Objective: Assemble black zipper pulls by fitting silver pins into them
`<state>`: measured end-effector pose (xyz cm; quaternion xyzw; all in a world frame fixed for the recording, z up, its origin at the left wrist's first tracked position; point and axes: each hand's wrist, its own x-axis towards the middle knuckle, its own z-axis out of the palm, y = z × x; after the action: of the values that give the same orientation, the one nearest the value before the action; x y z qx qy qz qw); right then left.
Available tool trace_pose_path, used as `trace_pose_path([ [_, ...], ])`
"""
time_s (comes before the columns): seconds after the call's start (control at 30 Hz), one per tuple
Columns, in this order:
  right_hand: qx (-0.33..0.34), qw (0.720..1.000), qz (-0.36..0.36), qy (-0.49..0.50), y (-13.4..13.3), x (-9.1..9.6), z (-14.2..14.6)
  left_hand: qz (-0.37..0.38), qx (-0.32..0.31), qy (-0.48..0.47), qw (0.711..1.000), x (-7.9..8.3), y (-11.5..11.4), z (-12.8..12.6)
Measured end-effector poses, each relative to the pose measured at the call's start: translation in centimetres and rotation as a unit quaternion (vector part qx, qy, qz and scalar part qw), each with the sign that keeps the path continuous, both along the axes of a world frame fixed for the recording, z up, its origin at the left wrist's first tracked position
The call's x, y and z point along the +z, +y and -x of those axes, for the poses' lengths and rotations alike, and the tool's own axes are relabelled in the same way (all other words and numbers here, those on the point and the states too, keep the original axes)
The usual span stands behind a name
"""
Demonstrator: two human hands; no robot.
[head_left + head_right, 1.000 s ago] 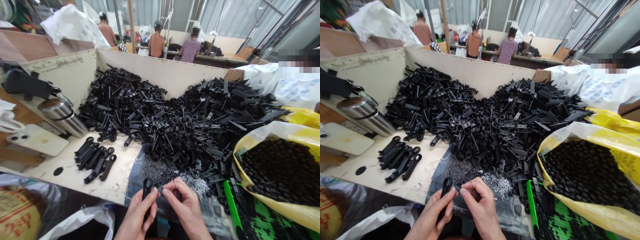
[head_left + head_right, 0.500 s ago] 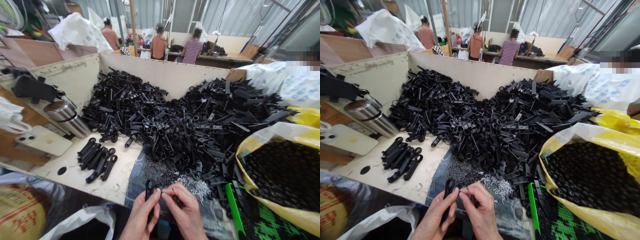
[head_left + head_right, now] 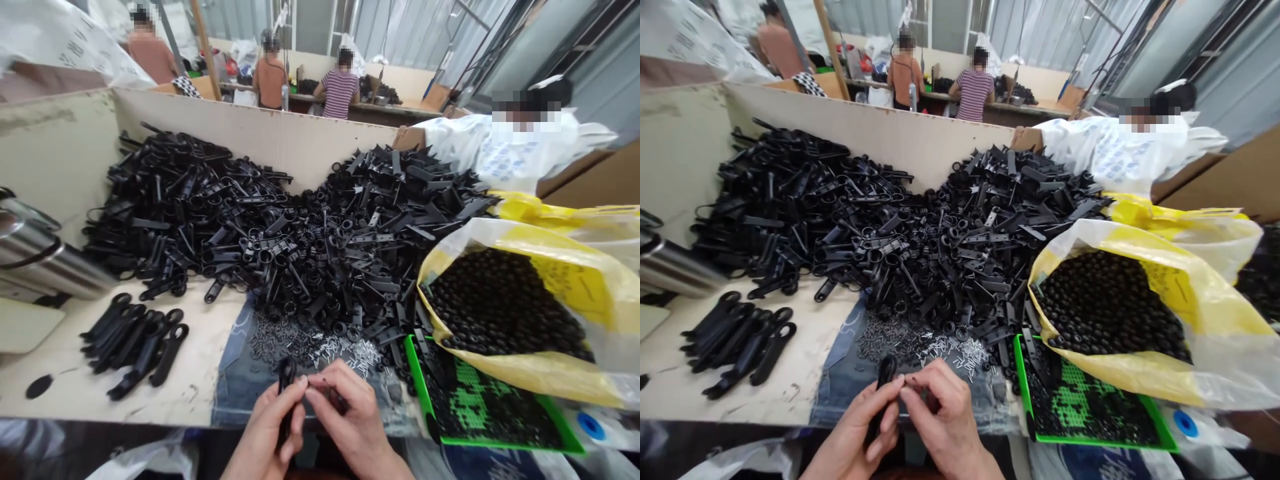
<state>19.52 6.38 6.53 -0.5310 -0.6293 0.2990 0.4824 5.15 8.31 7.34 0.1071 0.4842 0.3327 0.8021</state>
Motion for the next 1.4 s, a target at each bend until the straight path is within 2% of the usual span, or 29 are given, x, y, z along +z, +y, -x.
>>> trace_pose_path([
  [0.13,-0.016,0.999,0.029,0.016,-0.5,-0.3,-0.3,-0.015,-0.048,-0.011,0.999,0.1,-0.5,0.1],
  [0.27,0.009,1.000,0.017,-0.001,-0.5,-0.3,-0.8,-0.083,-0.107,-0.023,0.990,-0.4,-1.4,1.5],
  [0.4,0.066,0.996,-0.007,-0.051,-0.4,0.0,-0.8,-0.102,-0.176,0.057,0.977,-0.8,-2.2,2.9],
  [0.5,0.075,0.994,-0.007,-0.075,-0.4,0.1,-0.5,-0.121,-0.202,0.131,0.963,-1.0,-2.6,3.3],
  [0.6,0.067,0.994,0.009,-0.085,-0.4,0.1,-0.1,-0.162,-0.211,0.217,0.939,-1.4,-2.9,3.5],
  [0.7,0.051,0.994,0.037,-0.084,-0.5,0.3,0.3,-0.185,-0.222,0.329,0.899,-1.4,-3.0,3.5],
  [0.8,0.036,0.995,0.051,-0.082,-0.7,0.4,0.5,-0.192,-0.289,0.395,0.851,-0.3,-2.6,3.3],
  [0.9,0.031,0.995,0.053,-0.075,-0.9,0.3,0.7,-0.182,-0.355,0.392,0.829,1.3,-2.0,3.1],
  [1.0,0.034,0.996,0.043,-0.071,-0.8,0.3,0.8,-0.180,-0.351,0.374,0.839,1.8,-1.7,3.2],
  [1.2,0.050,0.994,0.020,-0.091,-1.0,0.5,0.9,-0.183,-0.272,0.329,0.886,0.3,-2.4,3.8],
  [1.3,0.077,0.985,-0.004,-0.152,-1.4,0.6,0.6,-0.192,-0.239,0.316,0.898,-0.2,-2.5,4.1],
  [1.4,0.104,0.964,-0.043,-0.241,-1.6,0.6,0.3,-0.234,-0.220,0.311,0.895,-0.1,-2.3,4.4],
])
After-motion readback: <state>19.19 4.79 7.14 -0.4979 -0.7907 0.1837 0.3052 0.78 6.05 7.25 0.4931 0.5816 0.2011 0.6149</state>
